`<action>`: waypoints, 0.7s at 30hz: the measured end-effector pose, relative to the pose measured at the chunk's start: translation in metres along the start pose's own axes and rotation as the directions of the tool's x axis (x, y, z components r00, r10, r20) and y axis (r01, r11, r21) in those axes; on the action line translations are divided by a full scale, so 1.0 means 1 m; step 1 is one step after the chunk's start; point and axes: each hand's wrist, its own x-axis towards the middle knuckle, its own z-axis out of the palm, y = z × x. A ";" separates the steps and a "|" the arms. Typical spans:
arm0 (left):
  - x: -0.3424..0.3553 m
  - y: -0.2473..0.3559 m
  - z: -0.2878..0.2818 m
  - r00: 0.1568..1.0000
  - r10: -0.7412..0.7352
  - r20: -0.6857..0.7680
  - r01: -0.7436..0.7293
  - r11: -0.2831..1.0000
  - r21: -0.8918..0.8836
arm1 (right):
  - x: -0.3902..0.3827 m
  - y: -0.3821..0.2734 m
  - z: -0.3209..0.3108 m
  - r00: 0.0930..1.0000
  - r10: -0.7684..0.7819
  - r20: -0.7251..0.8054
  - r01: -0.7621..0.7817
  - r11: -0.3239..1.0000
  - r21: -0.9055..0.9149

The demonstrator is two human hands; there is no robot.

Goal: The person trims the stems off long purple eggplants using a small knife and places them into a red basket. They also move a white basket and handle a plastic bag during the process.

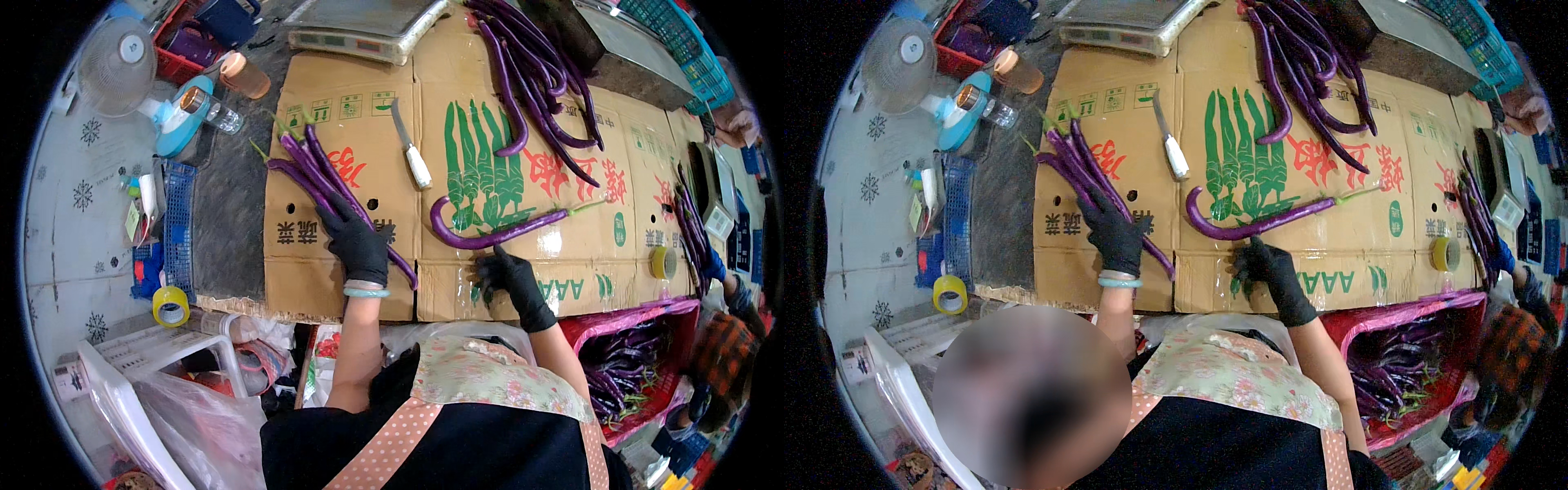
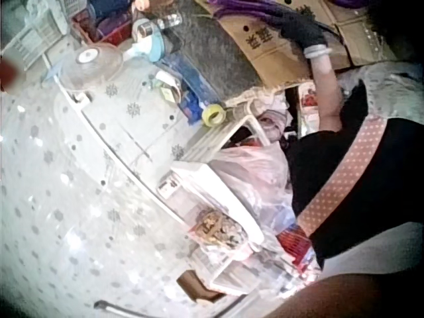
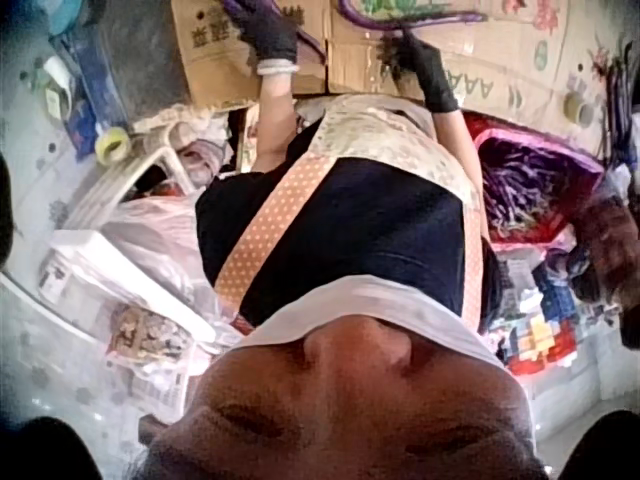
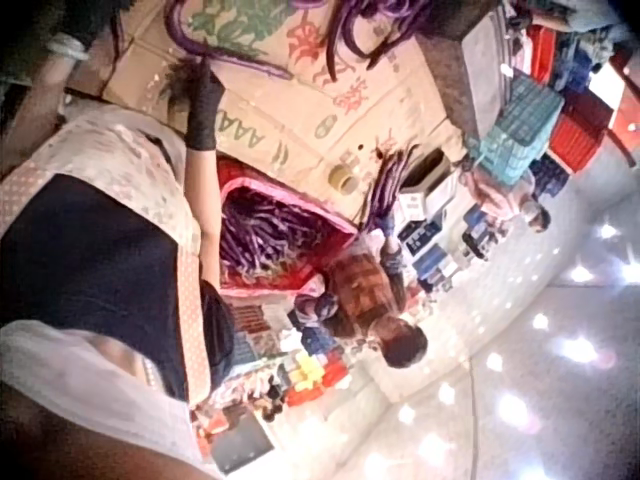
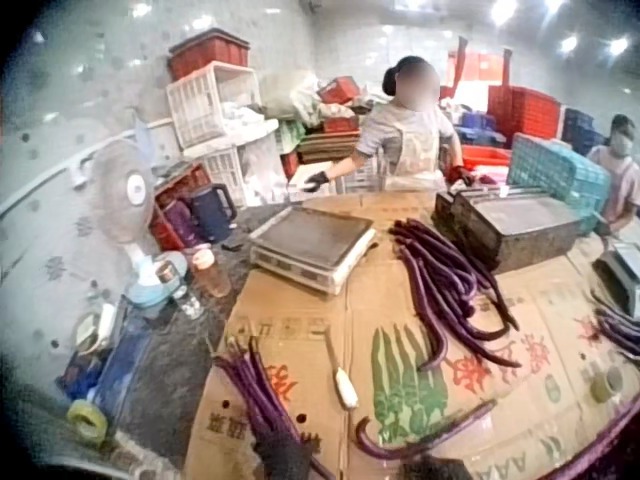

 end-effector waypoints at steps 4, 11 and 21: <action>0.011 -0.043 0.008 0.997 0.078 -0.027 -0.081 0.987 -0.137 | -0.014 0.015 0.007 0.982 -0.183 0.045 0.184 0.983 -0.023; 0.022 -0.103 -0.016 0.997 -0.018 0.078 0.074 0.589 -0.805 | -0.023 0.026 0.003 0.976 -0.219 0.010 0.219 0.976 -0.009; -0.014 -0.021 -0.039 0.700 0.673 -0.236 -0.684 0.540 -0.490 | -0.107 0.005 0.018 0.666 -0.744 0.050 0.745 0.661 -0.091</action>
